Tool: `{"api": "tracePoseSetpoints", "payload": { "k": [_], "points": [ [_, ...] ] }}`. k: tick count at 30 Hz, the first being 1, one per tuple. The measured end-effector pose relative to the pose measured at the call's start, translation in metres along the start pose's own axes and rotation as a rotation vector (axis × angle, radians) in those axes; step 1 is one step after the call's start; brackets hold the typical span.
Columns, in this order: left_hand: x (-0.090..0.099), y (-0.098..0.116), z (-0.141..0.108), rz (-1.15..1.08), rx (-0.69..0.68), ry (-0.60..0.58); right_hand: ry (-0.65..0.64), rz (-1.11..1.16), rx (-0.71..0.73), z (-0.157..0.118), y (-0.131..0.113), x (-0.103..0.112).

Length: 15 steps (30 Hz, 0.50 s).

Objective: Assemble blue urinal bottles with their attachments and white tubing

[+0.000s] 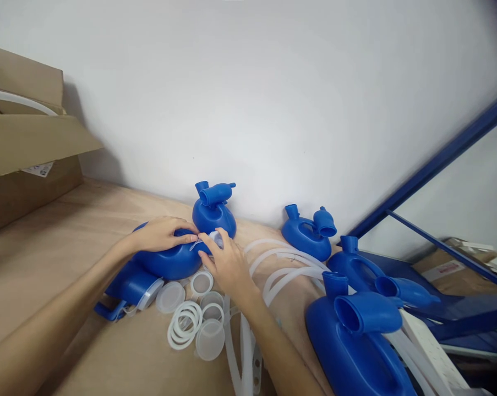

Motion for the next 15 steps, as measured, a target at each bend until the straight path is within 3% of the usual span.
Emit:
{"api": "tracePoseSetpoints", "payload": {
  "k": [6,11,15],
  "points": [
    [0.001,-0.003,-0.004,-0.030,-0.071,-0.026,0.003,-0.035,-0.035,-0.002,-0.004,0.005],
    [-0.002,-0.007,0.000,0.052,-0.091,0.023,0.109,0.032,-0.026,0.004,-0.009,0.011],
    [-0.007,-0.011,0.005,0.081,-0.070,0.069,0.087,0.008,-0.044,0.016,-0.014,0.010]
  ]
}}
Point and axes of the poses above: each hand's wrist, its own z-axis towards the middle knuckle, its own x-axis out of the back of the hand, y = z × x, the point moved 5 cm from there along z, towards the middle knuckle, and after that the axes turned 7 degrees about -y, right-handed, at the moved point
